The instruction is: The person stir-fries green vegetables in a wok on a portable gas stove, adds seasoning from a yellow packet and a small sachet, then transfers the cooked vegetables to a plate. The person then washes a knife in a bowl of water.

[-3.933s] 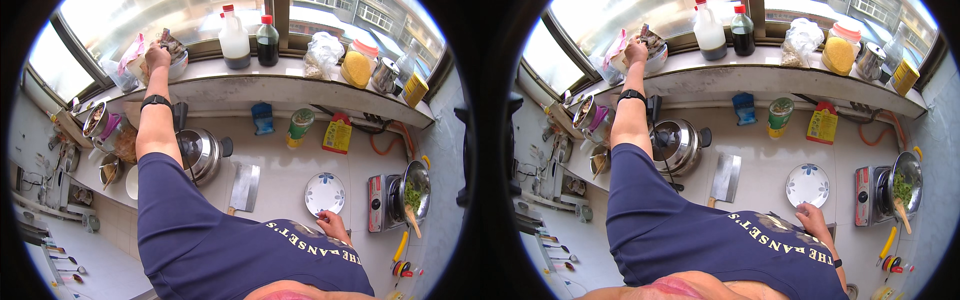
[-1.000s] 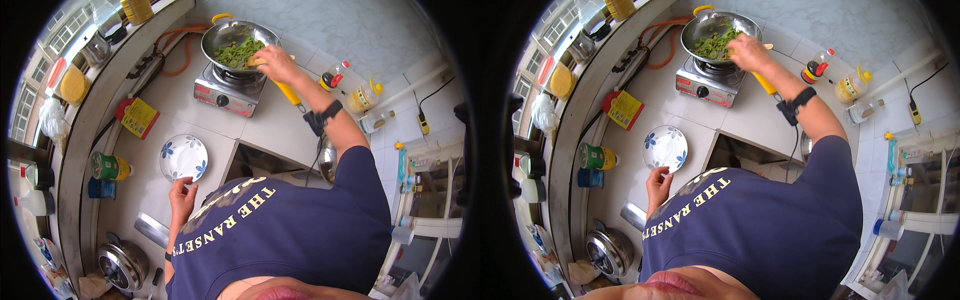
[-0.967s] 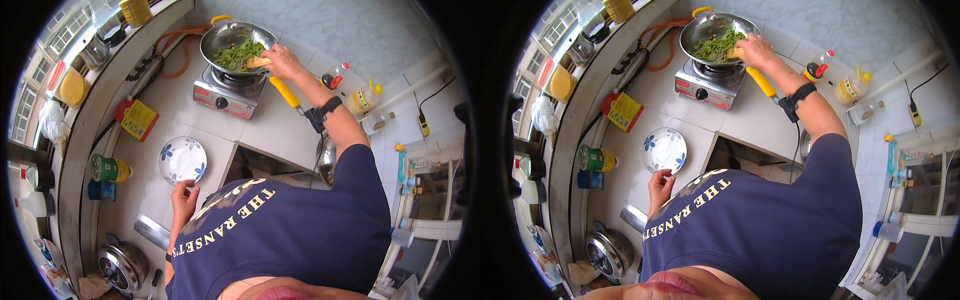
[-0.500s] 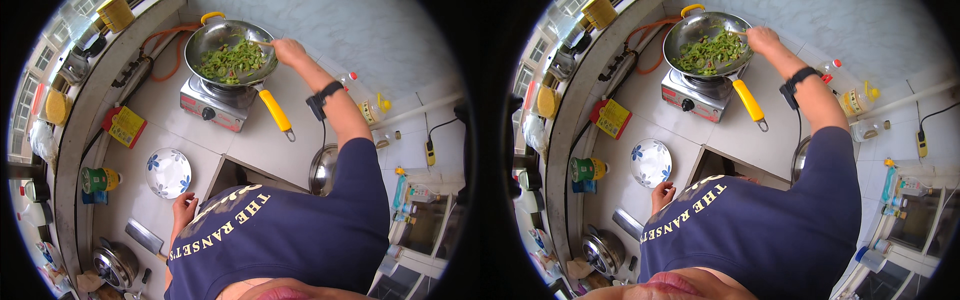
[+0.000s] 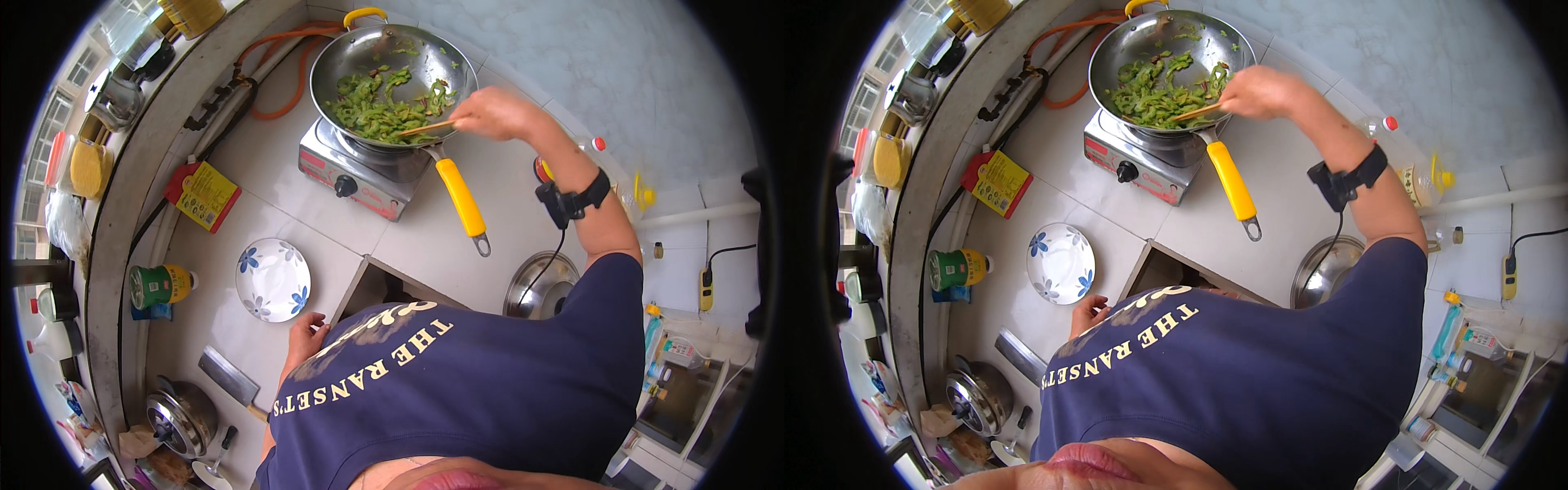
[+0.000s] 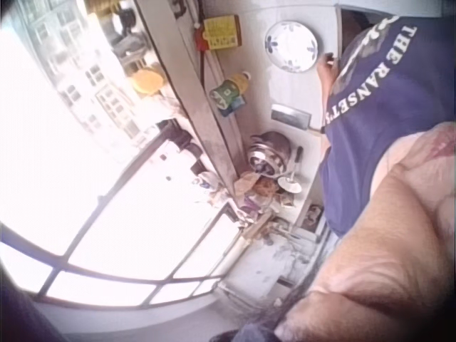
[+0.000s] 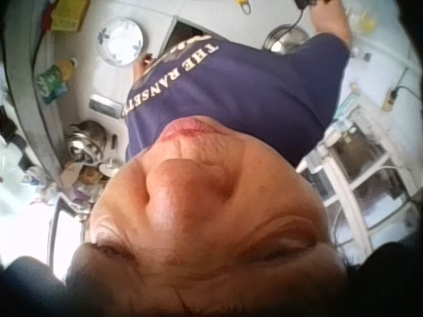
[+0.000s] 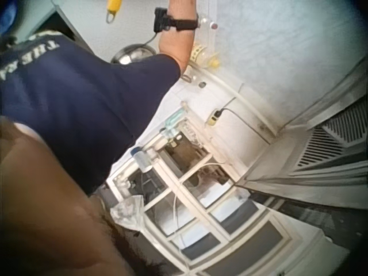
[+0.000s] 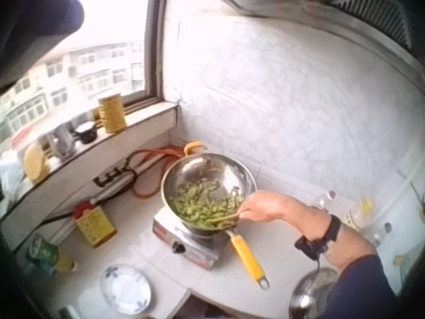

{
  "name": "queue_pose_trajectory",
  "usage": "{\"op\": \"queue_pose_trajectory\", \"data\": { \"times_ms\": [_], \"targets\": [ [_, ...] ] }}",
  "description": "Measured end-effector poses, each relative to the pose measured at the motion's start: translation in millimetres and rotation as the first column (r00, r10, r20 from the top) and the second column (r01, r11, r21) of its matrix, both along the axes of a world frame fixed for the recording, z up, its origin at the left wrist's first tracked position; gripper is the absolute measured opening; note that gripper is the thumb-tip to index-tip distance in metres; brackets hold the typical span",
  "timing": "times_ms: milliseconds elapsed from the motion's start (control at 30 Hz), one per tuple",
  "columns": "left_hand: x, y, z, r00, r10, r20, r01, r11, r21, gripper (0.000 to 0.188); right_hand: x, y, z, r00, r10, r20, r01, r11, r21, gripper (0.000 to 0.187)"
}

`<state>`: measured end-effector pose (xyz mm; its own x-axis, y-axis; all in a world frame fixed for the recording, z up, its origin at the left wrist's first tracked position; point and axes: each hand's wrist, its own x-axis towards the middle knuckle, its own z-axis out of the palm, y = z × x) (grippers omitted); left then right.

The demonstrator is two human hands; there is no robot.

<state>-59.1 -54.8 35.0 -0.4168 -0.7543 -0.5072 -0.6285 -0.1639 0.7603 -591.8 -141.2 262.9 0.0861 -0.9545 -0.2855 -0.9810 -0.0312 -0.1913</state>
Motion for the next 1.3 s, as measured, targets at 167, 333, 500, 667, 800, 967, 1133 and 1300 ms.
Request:
{"op": "queue_pose_trajectory", "data": {
  "times_ms": [167,333,500,667,800,967,1133,1300],
  "targets": [
    [-8,-1,-3,1.000,-0.021,-0.022,0.022,1.000,0.020,0.027,16,-56,-52,0.996,-0.045,0.071,0.060,0.974,-0.219,0.024],
    [6,4,6,0.999,0.040,0.029,-0.039,0.998,-0.051,0.027,-46,-115,-63,0.892,-0.209,-0.401,0.096,0.954,-0.284,0.024],
    [15,19,3,0.998,0.050,0.043,-0.053,0.996,0.073,0.028,-28,-140,-76,0.879,-0.420,-0.226,0.347,0.889,-0.300,0.027],
    [18,16,0,0.999,0.037,0.030,-0.038,0.999,0.005,0.026,30,-102,-54,0.996,-0.088,-0.025,0.081,0.975,-0.205,0.027],
    [25,18,-6,0.996,0.068,0.052,-0.068,0.998,0.009,0.026,35,-38,10,0.995,-0.061,-0.078,0.056,0.997,-0.057,0.027],
    [29,22,-14,1.000,0.010,0.007,-0.010,0.999,-0.052,0.025,23,-18,14,0.996,-0.030,-0.080,0.039,0.993,0.112,0.026],
    [33,22,-14,0.999,0.030,0.034,-0.028,0.998,-0.048,0.025,-26,-74,-39,0.932,-0.298,-0.205,0.243,0.936,-0.255,0.025],
    [35,31,-14,0.992,0.117,0.053,-0.119,0.992,0.036,0.029,-32,-122,-71,0.880,-0.434,-0.193,0.368,0.880,-0.300,0.027]
  ]
}}
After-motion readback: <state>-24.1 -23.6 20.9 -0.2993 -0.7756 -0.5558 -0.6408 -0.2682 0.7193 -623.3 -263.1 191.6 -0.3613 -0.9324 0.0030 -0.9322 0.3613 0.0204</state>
